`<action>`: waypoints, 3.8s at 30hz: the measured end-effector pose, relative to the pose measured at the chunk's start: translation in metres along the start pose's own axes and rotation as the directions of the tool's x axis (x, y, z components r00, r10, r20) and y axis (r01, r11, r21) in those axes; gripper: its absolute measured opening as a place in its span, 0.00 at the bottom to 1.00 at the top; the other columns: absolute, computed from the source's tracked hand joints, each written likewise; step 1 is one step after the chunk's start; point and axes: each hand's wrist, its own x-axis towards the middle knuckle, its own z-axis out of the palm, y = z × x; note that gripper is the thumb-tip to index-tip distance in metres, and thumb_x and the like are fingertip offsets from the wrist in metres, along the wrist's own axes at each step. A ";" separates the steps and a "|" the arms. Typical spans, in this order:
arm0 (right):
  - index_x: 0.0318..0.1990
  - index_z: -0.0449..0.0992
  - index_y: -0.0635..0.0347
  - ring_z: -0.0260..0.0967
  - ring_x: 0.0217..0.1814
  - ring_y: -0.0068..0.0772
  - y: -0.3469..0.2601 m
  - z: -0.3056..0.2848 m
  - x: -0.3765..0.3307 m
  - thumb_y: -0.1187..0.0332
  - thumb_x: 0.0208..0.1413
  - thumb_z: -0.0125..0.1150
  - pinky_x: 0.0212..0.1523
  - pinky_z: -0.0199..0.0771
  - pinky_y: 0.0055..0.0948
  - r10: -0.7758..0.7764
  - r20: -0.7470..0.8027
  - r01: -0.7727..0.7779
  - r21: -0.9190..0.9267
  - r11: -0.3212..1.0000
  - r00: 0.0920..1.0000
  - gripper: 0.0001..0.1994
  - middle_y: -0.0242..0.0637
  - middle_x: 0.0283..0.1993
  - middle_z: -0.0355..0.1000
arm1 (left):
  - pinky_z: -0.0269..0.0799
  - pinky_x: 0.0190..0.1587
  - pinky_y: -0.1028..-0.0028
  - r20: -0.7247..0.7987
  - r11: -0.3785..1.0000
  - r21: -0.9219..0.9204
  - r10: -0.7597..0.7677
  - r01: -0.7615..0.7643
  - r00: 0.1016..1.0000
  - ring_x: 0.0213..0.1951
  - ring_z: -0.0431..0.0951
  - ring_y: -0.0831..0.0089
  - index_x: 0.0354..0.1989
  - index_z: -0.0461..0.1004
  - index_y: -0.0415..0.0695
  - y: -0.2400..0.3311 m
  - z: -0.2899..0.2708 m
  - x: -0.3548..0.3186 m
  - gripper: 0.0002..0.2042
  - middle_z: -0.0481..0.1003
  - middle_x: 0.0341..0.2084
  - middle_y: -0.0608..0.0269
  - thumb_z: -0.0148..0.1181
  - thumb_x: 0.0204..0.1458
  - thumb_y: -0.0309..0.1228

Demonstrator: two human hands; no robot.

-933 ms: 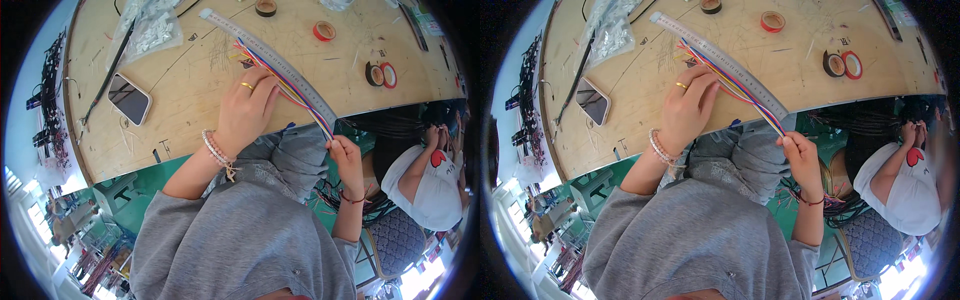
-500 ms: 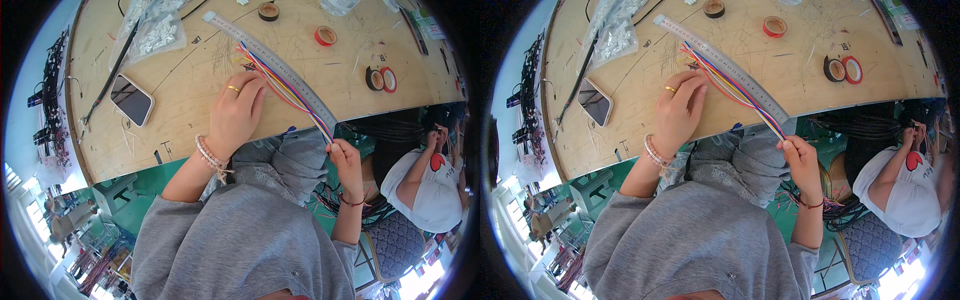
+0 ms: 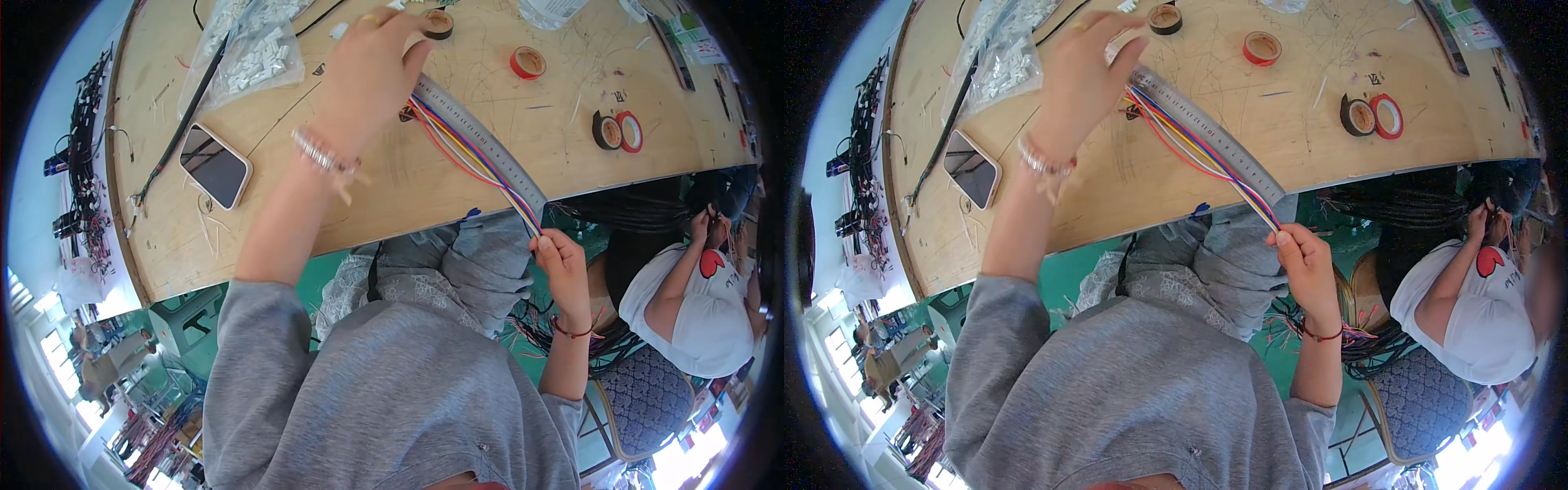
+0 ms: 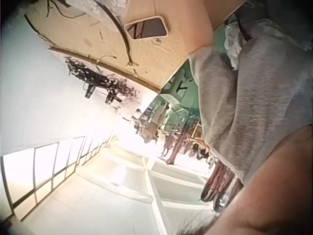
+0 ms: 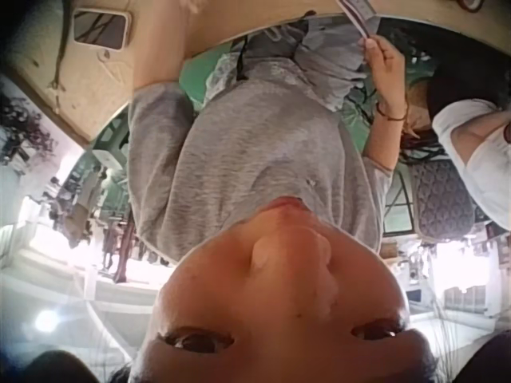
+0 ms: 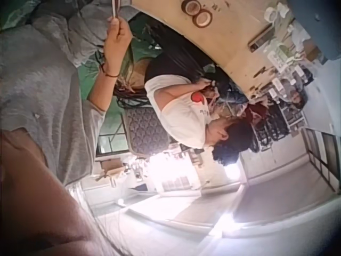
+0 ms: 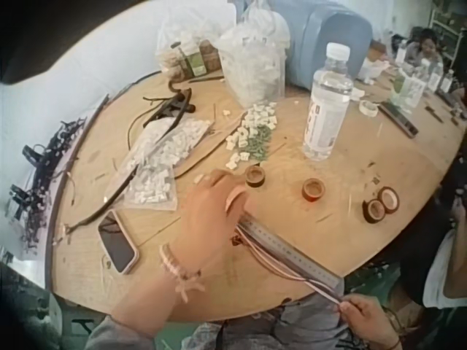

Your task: The worker is organizing a bundle of multicolored wires, measuring them against a ruler, and securing them with electrical tape.

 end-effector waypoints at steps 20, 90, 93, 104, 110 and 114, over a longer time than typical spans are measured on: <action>0.29 0.70 0.64 0.46 0.21 0.11 -0.003 0.001 0.001 0.69 0.57 0.46 0.21 0.45 0.14 0.003 -0.023 -0.005 -0.059 0.998 1.000 0.10 0.20 0.18 0.55 | 0.69 0.36 0.75 0.336 0.545 -0.751 -0.170 0.373 0.926 0.33 0.74 0.72 0.35 0.68 0.38 0.027 0.001 0.000 0.09 0.72 0.30 0.61 0.57 0.47 0.26; 0.29 0.70 0.64 0.45 0.19 0.09 -0.002 0.000 -0.001 0.68 0.57 0.45 0.19 0.43 0.13 -0.005 -0.004 0.005 0.009 1.000 1.000 0.10 0.20 0.18 0.56 | 0.65 0.45 0.81 0.885 -0.225 -0.456 -0.012 0.861 0.465 0.41 0.71 0.81 0.51 0.59 0.32 0.120 0.042 -0.145 0.18 0.74 0.35 0.61 0.50 0.52 0.23; 0.29 0.70 0.64 0.45 0.19 0.09 -0.002 0.000 0.000 0.68 0.57 0.45 0.19 0.43 0.14 -0.001 -0.001 0.001 -0.031 1.000 1.000 0.10 0.20 0.18 0.56 | 0.65 0.44 0.81 0.857 -0.213 -0.512 -0.068 0.832 0.510 0.40 0.71 0.80 0.51 0.60 0.33 0.126 0.044 -0.147 0.17 0.74 0.35 0.62 0.50 0.52 0.23; 0.30 0.69 0.65 0.46 0.20 0.10 0.003 0.000 0.003 0.69 0.57 0.47 0.20 0.45 0.14 -0.020 -0.013 0.020 0.010 1.000 1.000 0.09 0.21 0.18 0.56 | 0.65 0.42 0.81 0.785 -0.301 -0.607 -0.368 0.735 0.498 0.39 0.70 0.81 0.39 0.68 0.37 0.143 0.052 -0.159 0.10 0.72 0.35 0.63 0.57 0.48 0.24; 0.29 0.70 0.66 0.49 0.20 0.11 0.002 0.000 0.004 0.69 0.57 0.47 0.20 0.48 0.14 -0.035 0.000 0.035 -0.015 0.999 0.999 0.10 0.23 0.19 0.58 | 0.64 0.44 0.79 0.657 -0.102 -0.703 -0.471 0.703 0.589 0.39 0.68 0.80 0.38 0.69 0.37 0.150 0.055 -0.155 0.10 0.72 0.34 0.65 0.57 0.48 0.26; 0.29 0.70 0.66 0.49 0.20 0.11 0.000 0.001 0.004 0.69 0.57 0.47 0.20 0.48 0.14 -0.047 -0.008 0.047 -0.020 0.999 0.999 0.10 0.23 0.18 0.58 | 0.62 0.45 0.79 0.608 -0.052 -0.739 -0.482 0.672 0.631 0.40 0.67 0.79 0.38 0.66 0.38 0.156 0.059 -0.158 0.09 0.69 0.36 0.64 0.54 0.50 0.26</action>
